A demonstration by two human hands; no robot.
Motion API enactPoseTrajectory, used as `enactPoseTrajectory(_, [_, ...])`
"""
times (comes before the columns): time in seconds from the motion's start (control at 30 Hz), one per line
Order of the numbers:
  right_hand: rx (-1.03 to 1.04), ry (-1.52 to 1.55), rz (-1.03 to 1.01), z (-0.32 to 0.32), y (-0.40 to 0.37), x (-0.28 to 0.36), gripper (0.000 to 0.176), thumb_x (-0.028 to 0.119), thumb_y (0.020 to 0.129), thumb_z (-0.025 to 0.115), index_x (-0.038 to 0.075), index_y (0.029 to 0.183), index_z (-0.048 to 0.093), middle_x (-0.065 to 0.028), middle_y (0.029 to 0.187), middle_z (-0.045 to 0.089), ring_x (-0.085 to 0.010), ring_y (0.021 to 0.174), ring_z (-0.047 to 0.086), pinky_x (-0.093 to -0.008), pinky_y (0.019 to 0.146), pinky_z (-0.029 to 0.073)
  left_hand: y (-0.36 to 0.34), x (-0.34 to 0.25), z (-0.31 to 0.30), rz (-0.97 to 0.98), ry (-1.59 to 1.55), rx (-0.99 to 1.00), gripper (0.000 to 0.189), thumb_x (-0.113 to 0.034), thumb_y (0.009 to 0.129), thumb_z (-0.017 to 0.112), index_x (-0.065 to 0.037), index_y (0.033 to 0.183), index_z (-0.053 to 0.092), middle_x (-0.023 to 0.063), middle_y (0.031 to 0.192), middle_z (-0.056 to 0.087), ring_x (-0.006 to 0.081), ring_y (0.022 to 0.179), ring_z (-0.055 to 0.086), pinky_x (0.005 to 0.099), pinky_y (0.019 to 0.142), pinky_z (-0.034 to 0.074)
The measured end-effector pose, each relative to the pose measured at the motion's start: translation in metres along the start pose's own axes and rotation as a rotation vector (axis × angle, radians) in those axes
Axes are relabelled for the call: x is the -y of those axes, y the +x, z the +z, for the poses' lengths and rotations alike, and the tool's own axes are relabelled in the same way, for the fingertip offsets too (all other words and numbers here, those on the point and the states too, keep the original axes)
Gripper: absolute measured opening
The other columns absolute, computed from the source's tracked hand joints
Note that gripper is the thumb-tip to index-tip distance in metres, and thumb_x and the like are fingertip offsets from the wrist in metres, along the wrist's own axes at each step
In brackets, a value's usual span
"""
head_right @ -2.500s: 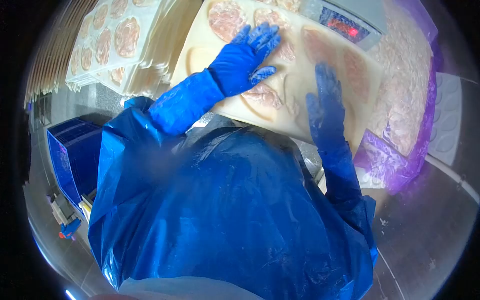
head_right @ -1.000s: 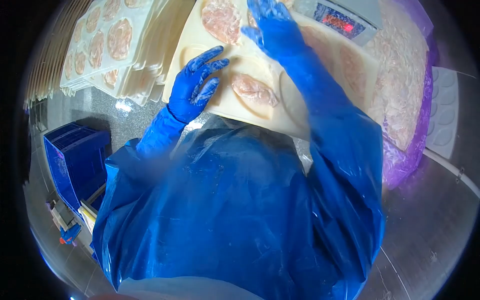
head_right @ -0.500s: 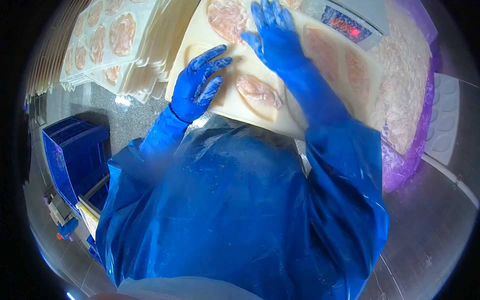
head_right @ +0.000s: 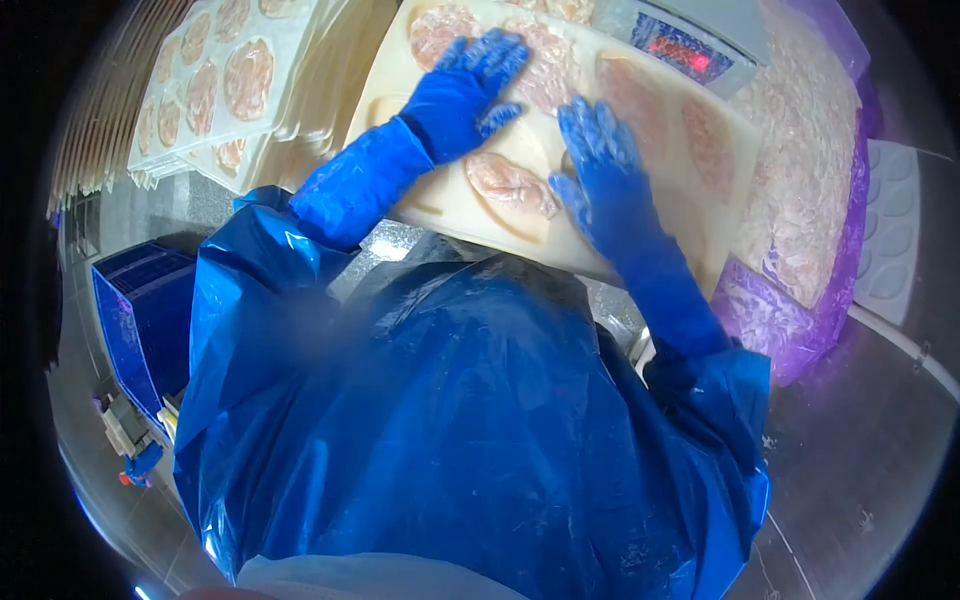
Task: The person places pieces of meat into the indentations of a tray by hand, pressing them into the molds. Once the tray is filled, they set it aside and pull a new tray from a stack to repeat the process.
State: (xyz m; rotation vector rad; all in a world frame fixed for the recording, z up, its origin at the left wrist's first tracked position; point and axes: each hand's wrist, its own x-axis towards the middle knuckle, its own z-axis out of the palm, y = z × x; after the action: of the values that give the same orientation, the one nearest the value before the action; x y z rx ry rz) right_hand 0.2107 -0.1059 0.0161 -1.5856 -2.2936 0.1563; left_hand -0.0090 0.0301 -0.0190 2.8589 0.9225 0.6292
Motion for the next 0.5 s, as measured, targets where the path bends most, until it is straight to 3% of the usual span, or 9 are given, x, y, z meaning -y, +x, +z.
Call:
enactPoseTrajectory(0.07, [-0.019, 0.168, 0.041, -0.011, -0.019, 0.005, 0.069, 0.017, 0.089, 0.066, 0.005, 0.151, 0.038, -0.0202, 0.154, 0.039, -0.0411, 0.144, 0.033, -0.0512, 0.119, 0.024, 0.012, -0.006, 0.001, -0.075, -0.080, -0.170, 0.070, -0.045, 0.098, 0.053, -0.010, 0.155, 0.031, 0.0162, 0.159, 0.031, 0.0342, 0.147, 0.029, 0.0505, 0.121, 0.018])
enactPoseTrajectory(0.13, [-0.060, 0.220, 0.105, -0.018, -0.028, 0.009, 0.066, 0.015, 0.090, 0.065, 0.004, 0.150, 0.039, -0.0193, 0.154, 0.040, -0.0391, 0.144, 0.033, -0.0497, 0.119, 0.025, 0.029, -0.018, 0.005, 0.082, -0.120, -0.169, 0.070, -0.046, 0.098, 0.053, -0.009, 0.154, 0.032, 0.0156, 0.159, 0.032, 0.0336, 0.146, 0.030, 0.0486, 0.121, 0.018])
enactPoseTrajectory(0.17, [-0.092, 0.268, 0.167, -0.020, -0.035, 0.011, 0.064, 0.012, 0.091, 0.063, 0.004, 0.150, 0.040, -0.0183, 0.154, 0.040, -0.0372, 0.145, 0.033, -0.0483, 0.119, 0.025, 0.028, -0.015, 0.024, 0.108, -0.056, -0.033, 0.069, -0.044, 0.098, 0.055, -0.009, 0.153, 0.033, 0.0151, 0.159, 0.031, 0.0338, 0.146, 0.031, 0.0477, 0.121, 0.019])
enactPoseTrajectory(0.27, [-0.157, 0.452, 0.271, -0.023, -0.061, 0.005, 0.058, 0.008, 0.093, 0.060, 0.004, 0.148, 0.043, -0.0167, 0.153, 0.043, -0.0336, 0.146, 0.033, -0.0452, 0.119, 0.026, 0.036, -0.003, 0.019, 0.058, -0.186, -0.072, 0.069, -0.043, 0.098, 0.057, -0.008, 0.153, 0.035, 0.0154, 0.159, 0.032, 0.0351, 0.146, 0.030, 0.0470, 0.121, 0.020])
enactPoseTrajectory(0.3, [-0.165, 0.455, 0.276, -0.025, -0.065, 0.002, 0.058, 0.008, 0.093, 0.060, 0.004, 0.148, 0.043, -0.0167, 0.153, 0.043, -0.0336, 0.146, 0.033, -0.0452, 0.119, 0.026, 0.037, -0.007, 0.009, 0.073, -0.184, -0.207, 0.069, -0.042, 0.097, 0.058, -0.008, 0.152, 0.036, 0.0163, 0.157, 0.034, 0.0348, 0.145, 0.031, 0.0470, 0.120, 0.020])
enactPoseTrajectory(0.4, [-0.261, 0.441, 0.317, -0.025, -0.074, 0.006, 0.054, 0.005, 0.094, 0.057, 0.003, 0.147, 0.045, -0.0158, 0.151, 0.046, -0.0326, 0.145, 0.035, -0.0418, 0.119, 0.027, 0.053, -0.012, -0.002, 0.088, -0.194, -0.343, 0.070, -0.042, 0.097, 0.059, -0.008, 0.153, 0.035, 0.0159, 0.157, 0.035, 0.0331, 0.145, 0.033, 0.0469, 0.121, 0.020])
enactPoseTrajectory(0.43, [-0.247, 0.489, 0.358, -0.026, -0.070, 0.009, 0.054, 0.005, 0.094, 0.057, 0.002, 0.147, 0.045, -0.0161, 0.151, 0.046, -0.0320, 0.145, 0.035, -0.0413, 0.119, 0.027, 0.047, -0.015, 0.012, 0.061, -0.105, -0.163, 0.067, -0.040, 0.098, 0.058, -0.009, 0.153, 0.035, 0.0158, 0.156, 0.037, 0.0329, 0.144, 0.034, 0.0459, 0.121, 0.020])
enactPoseTrajectory(0.5, [-0.234, 0.539, 0.388, -0.030, -0.068, 0.012, 0.053, 0.004, 0.095, 0.056, 0.002, 0.147, 0.045, -0.0165, 0.150, 0.046, -0.0314, 0.145, 0.035, -0.0408, 0.119, 0.027, 0.035, -0.006, 0.011, 0.142, -0.105, -0.069, 0.066, -0.042, 0.098, 0.057, -0.008, 0.151, 0.037, 0.0176, 0.155, 0.037, 0.0337, 0.143, 0.036, 0.0465, 0.120, 0.023])
